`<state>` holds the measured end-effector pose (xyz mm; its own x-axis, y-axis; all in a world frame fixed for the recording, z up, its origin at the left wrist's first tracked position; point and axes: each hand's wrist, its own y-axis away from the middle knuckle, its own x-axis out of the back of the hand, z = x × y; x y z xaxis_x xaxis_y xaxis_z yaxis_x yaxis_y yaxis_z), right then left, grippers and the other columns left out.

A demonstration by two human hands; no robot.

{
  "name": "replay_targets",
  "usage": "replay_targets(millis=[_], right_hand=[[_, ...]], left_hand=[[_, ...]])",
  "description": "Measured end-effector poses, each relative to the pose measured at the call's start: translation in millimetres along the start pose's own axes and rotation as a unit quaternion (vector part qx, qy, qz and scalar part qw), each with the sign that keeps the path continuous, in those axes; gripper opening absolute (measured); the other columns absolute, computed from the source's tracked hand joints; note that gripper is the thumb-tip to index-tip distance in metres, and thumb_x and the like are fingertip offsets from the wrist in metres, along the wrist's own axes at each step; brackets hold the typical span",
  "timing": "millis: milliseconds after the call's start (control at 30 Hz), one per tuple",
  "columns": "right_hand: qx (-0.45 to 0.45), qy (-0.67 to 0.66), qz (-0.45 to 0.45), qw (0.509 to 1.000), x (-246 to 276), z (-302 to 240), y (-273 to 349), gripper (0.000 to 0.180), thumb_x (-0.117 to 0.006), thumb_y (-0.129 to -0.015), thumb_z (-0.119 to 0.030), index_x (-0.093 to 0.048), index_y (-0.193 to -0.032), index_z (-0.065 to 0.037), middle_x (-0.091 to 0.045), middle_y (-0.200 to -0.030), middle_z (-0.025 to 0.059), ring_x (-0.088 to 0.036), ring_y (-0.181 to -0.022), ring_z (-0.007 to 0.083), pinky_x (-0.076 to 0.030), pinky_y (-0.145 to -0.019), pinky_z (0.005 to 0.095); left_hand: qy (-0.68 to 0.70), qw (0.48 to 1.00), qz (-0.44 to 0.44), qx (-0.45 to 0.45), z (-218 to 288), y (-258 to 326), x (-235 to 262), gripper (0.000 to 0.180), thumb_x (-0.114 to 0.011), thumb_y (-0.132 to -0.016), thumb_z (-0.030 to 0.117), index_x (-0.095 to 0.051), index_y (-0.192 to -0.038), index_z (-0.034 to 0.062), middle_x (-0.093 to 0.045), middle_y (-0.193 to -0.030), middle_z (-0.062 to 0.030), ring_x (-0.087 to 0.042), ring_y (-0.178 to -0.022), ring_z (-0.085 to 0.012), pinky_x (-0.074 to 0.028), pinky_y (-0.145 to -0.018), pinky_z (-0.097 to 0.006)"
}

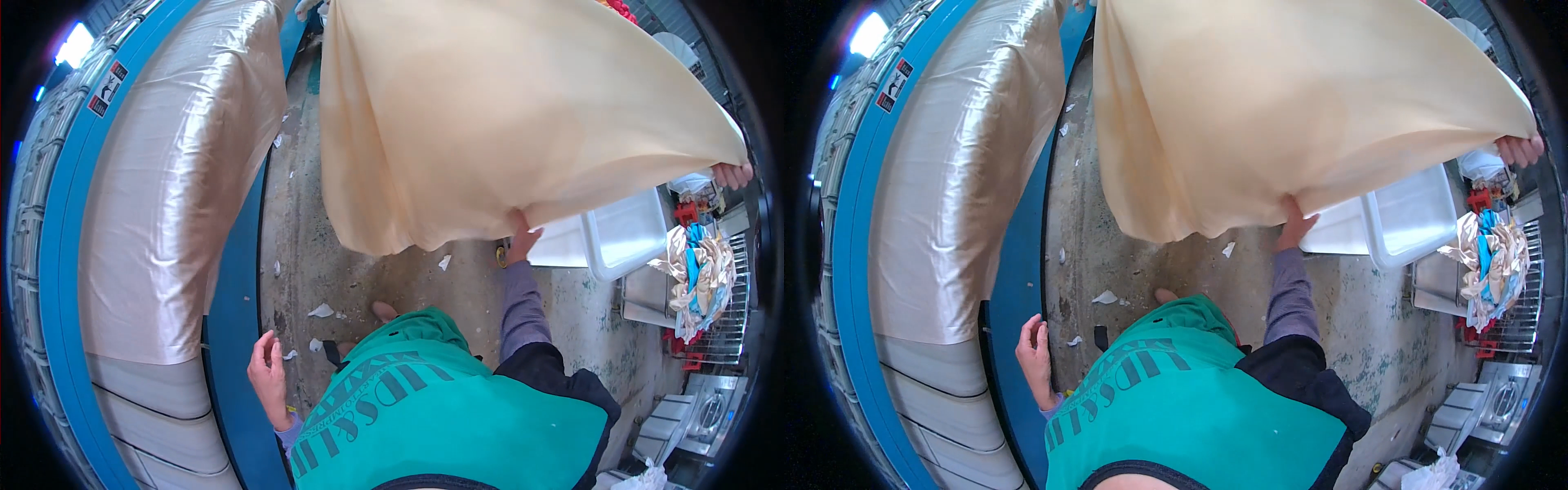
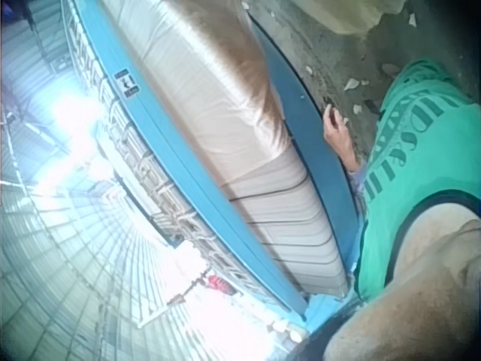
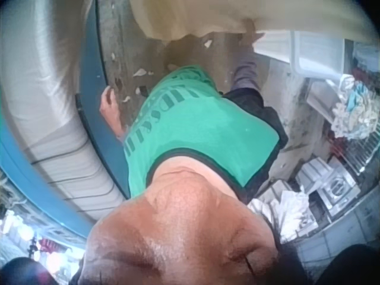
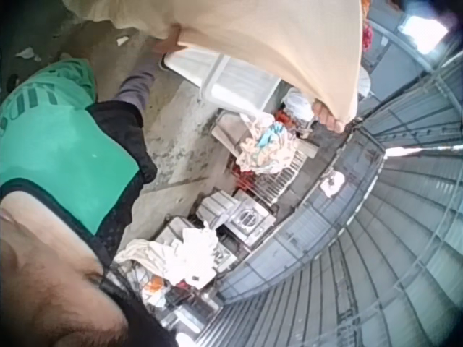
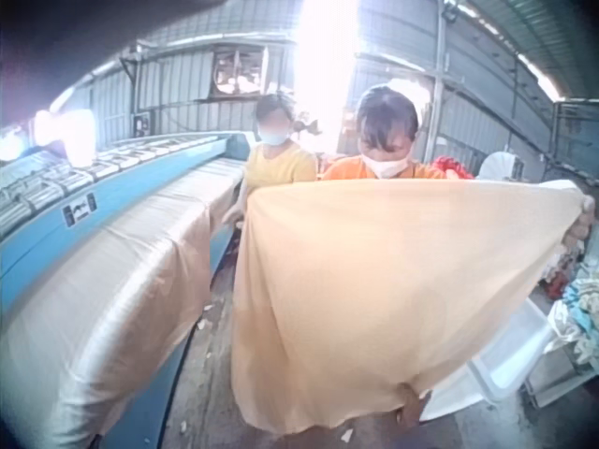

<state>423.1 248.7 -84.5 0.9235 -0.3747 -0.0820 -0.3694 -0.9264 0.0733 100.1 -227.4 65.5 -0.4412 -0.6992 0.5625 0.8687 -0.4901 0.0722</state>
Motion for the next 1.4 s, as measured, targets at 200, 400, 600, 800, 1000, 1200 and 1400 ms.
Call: replay_targets(millis=[200,400,600,800,1000,1200,1400], right_hand=[[0.189,-0.1,-0.115,0.97,-42,-111,-5,0.079,-0.07,-0.078,-0.007,-0.021,-0.139,-0.009,-0.048,-0.127,0.0119,-0.048,-0.113,0.024,-0.039,-0.1,0.0384],[0.061,-0.08,-0.286,0.953,-115,-141,17,0.045,-0.063,-0.083,-0.005,-0.045,-0.125,-0.005,-0.057,-0.116,0.0078,-0.057,-0.098,0.0174,-0.048,-0.087,0.0354],[0.08,0.017,-0.41,0.908,-172,-119,145,0.028,-0.058,-0.085,-0.006,-0.056,-0.113,-0.002,-0.06,-0.107,0.0071,-0.058,-0.093,0.0156,-0.048,-0.078,0.0304],[0.142,0.174,-0.622,0.75,-182,-132,283,0.028,-0.057,-0.087,-0.02,-0.058,-0.11,-0.003,-0.063,-0.105,0.0074,-0.06,-0.088,0.0201,-0.048,-0.074,0.032],[-0.235,-0.245,-0.692,0.638,-163,-93,358,0.033,-0.052,-0.09,-0.018,-0.045,-0.12,-0.005,-0.052,-0.119,0.0085,-0.051,-0.108,0.0192,-0.043,-0.091,0.0332],[0.154,0.078,-0.7,0.693,-150,-84,320,0.026,-0.061,-0.081,-0.016,-0.057,-0.101,-0.001,-0.06,-0.091,0.0168,-0.06,-0.088,0.0264,-0.048,-0.076,0.0372],[-0.068,0.024,-0.537,0.84,-154,-74,236,0.07,-0.066,-0.082,-0.029,-0.031,-0.137,-0.003,-0.04,-0.135,0.0119,-0.042,-0.121,0.0209,-0.038,-0.097,0.0343]], left_hand=[[-0.042,0.999,-0.028,0.011,4,5,-6,0.022,-0.06,-0.087,0.013,-0.062,-0.108,0.0059,-0.066,-0.089,-0.011,-0.064,-0.08,-0.0193,-0.05,-0.068,-0.029],[-0.035,0.998,-0.047,-0.018,10,-1,-12,0.023,-0.06,-0.086,0.012,-0.062,-0.108,0.005,-0.066,-0.09,-0.0119,-0.064,-0.08,-0.0193,-0.05,-0.068,-0.03],[0.048,0.992,-0.111,-0.021,45,-10,-25,0.032,-0.064,-0.083,0.013,-0.059,-0.114,0.0054,-0.067,-0.094,-0.0115,-0.065,-0.084,-0.0204,-0.051,-0.073,-0.029],[-0.082,0.945,0.02,-0.316,134,-31,-43,0.097,-0.078,-0.066,0.043,-0.03,-0.141,0.0048,-0.039,-0.139,-0.0192,-0.043,-0.124,-0.0334,-0.037,-0.097,-0.041],[-0.357,0.896,0.019,-0.264,174,-80,-81,0.07,-0.074,-0.064,0.026,-0.049,-0.127,0.0046,-0.061,-0.11,-0.0166,-0.059,-0.1,-0.0317,-0.045,-0.078,-0.039],[0.294,0.949,-0.065,-0.09,130,-117,-37,0.023,-0.05,-0.083,0.001,-0.065,-0.1,-0.0014,-0.067,-0.094,-0.0079,-0.062,-0.086,-0.0155,-0.05,-0.077,-0.028],[0.509,0.86,-0.011,0.026,126,-104,-5,0.034,-0.047,-0.094,0.017,-0.052,-0.121,-0.0015,-0.057,-0.119,-0.0113,-0.055,-0.109,-0.0214,-0.046,-0.09,-0.036]])
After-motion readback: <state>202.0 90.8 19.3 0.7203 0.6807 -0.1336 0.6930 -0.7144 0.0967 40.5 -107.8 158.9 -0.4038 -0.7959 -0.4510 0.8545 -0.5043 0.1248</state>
